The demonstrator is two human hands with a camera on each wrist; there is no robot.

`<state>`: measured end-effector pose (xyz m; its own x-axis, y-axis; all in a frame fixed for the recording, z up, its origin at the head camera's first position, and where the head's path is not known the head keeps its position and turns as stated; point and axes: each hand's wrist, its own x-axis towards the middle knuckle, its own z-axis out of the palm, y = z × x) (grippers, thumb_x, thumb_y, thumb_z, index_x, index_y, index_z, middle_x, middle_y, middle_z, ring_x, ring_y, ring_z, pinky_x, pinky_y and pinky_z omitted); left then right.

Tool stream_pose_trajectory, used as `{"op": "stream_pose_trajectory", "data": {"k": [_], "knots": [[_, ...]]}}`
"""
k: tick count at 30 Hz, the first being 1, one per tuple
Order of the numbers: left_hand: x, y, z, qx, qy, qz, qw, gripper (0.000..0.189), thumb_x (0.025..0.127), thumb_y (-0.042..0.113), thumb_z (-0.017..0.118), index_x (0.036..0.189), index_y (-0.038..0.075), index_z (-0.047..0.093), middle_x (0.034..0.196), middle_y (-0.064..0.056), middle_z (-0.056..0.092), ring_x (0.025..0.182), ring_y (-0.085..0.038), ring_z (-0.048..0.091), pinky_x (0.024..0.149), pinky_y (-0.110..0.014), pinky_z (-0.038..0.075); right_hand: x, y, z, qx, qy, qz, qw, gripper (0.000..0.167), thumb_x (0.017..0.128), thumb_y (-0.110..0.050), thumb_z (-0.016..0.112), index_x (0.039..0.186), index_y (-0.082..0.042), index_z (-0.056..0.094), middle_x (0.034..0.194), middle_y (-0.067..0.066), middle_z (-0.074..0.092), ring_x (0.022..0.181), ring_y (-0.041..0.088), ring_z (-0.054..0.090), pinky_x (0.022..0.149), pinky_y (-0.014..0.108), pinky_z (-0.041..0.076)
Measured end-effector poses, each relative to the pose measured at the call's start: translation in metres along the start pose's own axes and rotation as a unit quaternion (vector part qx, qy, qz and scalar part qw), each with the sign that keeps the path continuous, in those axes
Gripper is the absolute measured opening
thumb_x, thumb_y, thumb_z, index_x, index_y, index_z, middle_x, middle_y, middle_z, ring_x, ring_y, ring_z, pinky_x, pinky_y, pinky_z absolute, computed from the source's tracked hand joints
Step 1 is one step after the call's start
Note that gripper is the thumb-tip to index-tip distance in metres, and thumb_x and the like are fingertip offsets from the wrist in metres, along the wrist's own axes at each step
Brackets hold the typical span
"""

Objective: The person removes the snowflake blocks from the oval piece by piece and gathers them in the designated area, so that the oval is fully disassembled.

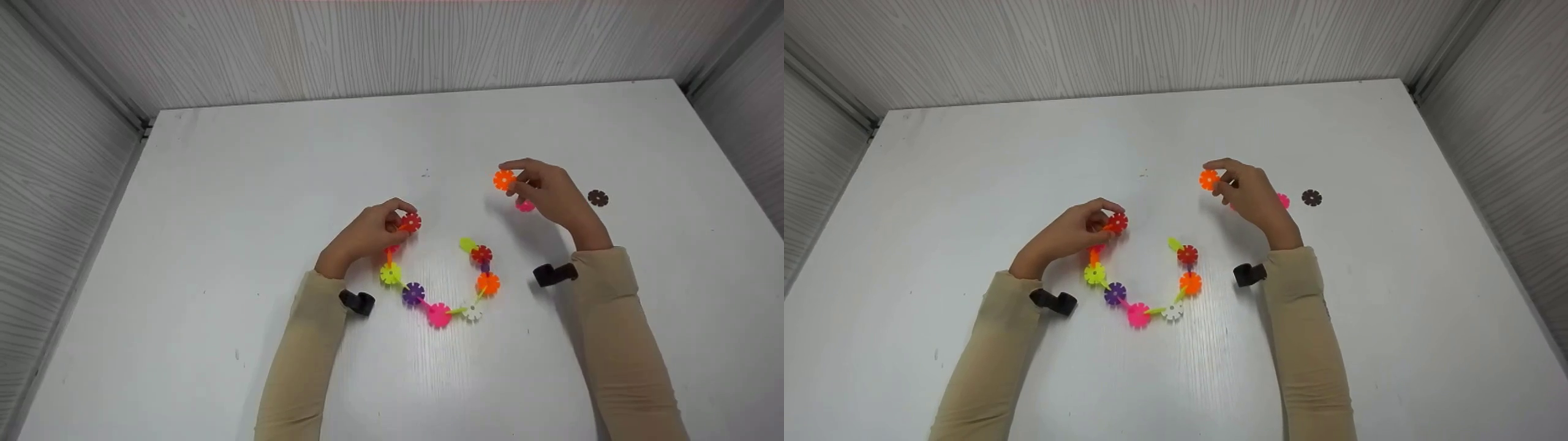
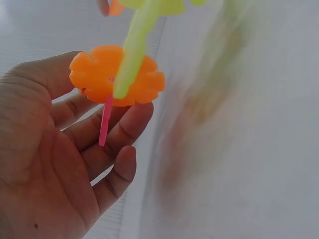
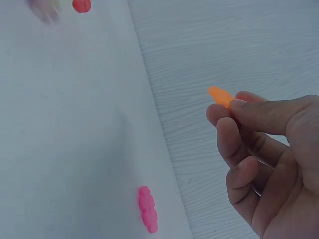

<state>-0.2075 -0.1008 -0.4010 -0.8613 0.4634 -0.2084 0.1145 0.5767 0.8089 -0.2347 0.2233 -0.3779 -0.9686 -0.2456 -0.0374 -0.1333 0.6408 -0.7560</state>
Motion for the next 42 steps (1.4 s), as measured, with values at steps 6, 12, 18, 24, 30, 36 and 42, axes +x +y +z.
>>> {"op": "stream_pose_trajectory", "data": {"k": [6, 12, 18, 24, 30, 36, 42], "knots": [[0.000, -0.001, 0.001, -0.001, -0.003, -0.010, 0.9999, 0.037, 0.089, 0.017, 0.062, 0.126, 0.016, 0.056, 0.101, -0.009, 0.062, 0.090, -0.020, 0.054, 0.083, -0.028, 0.048, 0.001, 0.009, -0.005, -0.025, -0.022, 0.023, 0.9992, 0.038, 0.098, -0.012, 0.050, 0.136, -0.016, 0.054, 0.099, 0.016, 0.067, 0.082, 0.025, 0.057, 0.068, 0.023, 0.043], [0.000, 0.000, 0.001, -0.004, -0.002, -0.018, 0.9998, 0.037, 0.090, 0.020, 0.064, 0.126, 0.019, 0.057, 0.103, -0.009, 0.062, 0.092, -0.021, 0.053, 0.083, -0.029, 0.049, 0.001, 0.014, -0.007, -0.024, -0.039, 0.052, 0.9976, 0.039, 0.099, -0.014, 0.052, 0.138, -0.016, 0.050, 0.106, 0.017, 0.065, 0.085, 0.024, 0.059, 0.071, 0.025, 0.043], [0.001, -0.001, 0.002, -0.001, -0.001, -0.024, 0.9997, 0.037, 0.090, 0.022, 0.065, 0.126, 0.020, 0.057, 0.104, -0.008, 0.062, 0.092, -0.021, 0.054, 0.084, -0.030, 0.049, 0.002, 0.018, -0.007, -0.019, -0.043, 0.070, 0.9965, 0.040, 0.098, -0.019, 0.054, 0.138, -0.014, 0.049, 0.111, 0.016, 0.063, 0.089, 0.024, 0.060, 0.076, 0.028, 0.044], [0.001, 0.000, 0.002, -0.004, 0.000, -0.019, 0.9998, 0.036, 0.090, 0.022, 0.064, 0.125, 0.019, 0.057, 0.102, -0.008, 0.062, 0.091, -0.021, 0.054, 0.082, -0.029, 0.049, 0.002, 0.022, -0.009, -0.016, -0.030, 0.082, 0.9960, 0.041, 0.097, -0.022, 0.057, 0.136, -0.012, 0.049, 0.114, 0.014, 0.061, 0.095, 0.024, 0.058, 0.083, 0.032, 0.043], [0.002, -0.002, 0.003, 0.003, 0.000, -0.024, 0.9997, 0.035, 0.090, 0.024, 0.064, 0.124, 0.021, 0.056, 0.102, -0.007, 0.063, 0.092, -0.020, 0.055, 0.081, -0.029, 0.050, 0.002, 0.029, -0.012, -0.015, -0.012, 0.080, 0.9966, 0.039, 0.096, -0.020, 0.058, 0.133, -0.010, 0.051, 0.111, 0.012, 0.060, 0.102, 0.023, 0.055, 0.081, 0.025, 0.044], [0.003, -0.003, 0.003, 0.004, 0.001, -0.019, 0.9998, 0.035, 0.090, 0.023, 0.064, 0.124, 0.021, 0.057, 0.102, -0.007, 0.063, 0.092, -0.020, 0.055, 0.081, -0.029, 0.049, 0.000, 0.033, -0.013, -0.023, -0.011, 0.083, 0.9962, 0.038, 0.095, -0.022, 0.060, 0.131, -0.009, 0.053, 0.111, 0.013, 0.056, 0.102, 0.024, 0.050, 0.076, 0.025, 0.042], [0.002, -0.003, 0.003, 0.005, 0.000, -0.022, 0.9997, 0.035, 0.090, 0.022, 0.064, 0.125, 0.020, 0.057, 0.103, -0.008, 0.062, 0.093, -0.020, 0.054, 0.082, -0.029, 0.049, -0.002, 0.040, -0.018, -0.034, -0.004, 0.093, 0.9951, 0.039, 0.095, -0.023, 0.060, 0.131, -0.010, 0.053, 0.101, 0.008, 0.052, 0.092, 0.022, 0.047, 0.068, 0.023, 0.041]]}}
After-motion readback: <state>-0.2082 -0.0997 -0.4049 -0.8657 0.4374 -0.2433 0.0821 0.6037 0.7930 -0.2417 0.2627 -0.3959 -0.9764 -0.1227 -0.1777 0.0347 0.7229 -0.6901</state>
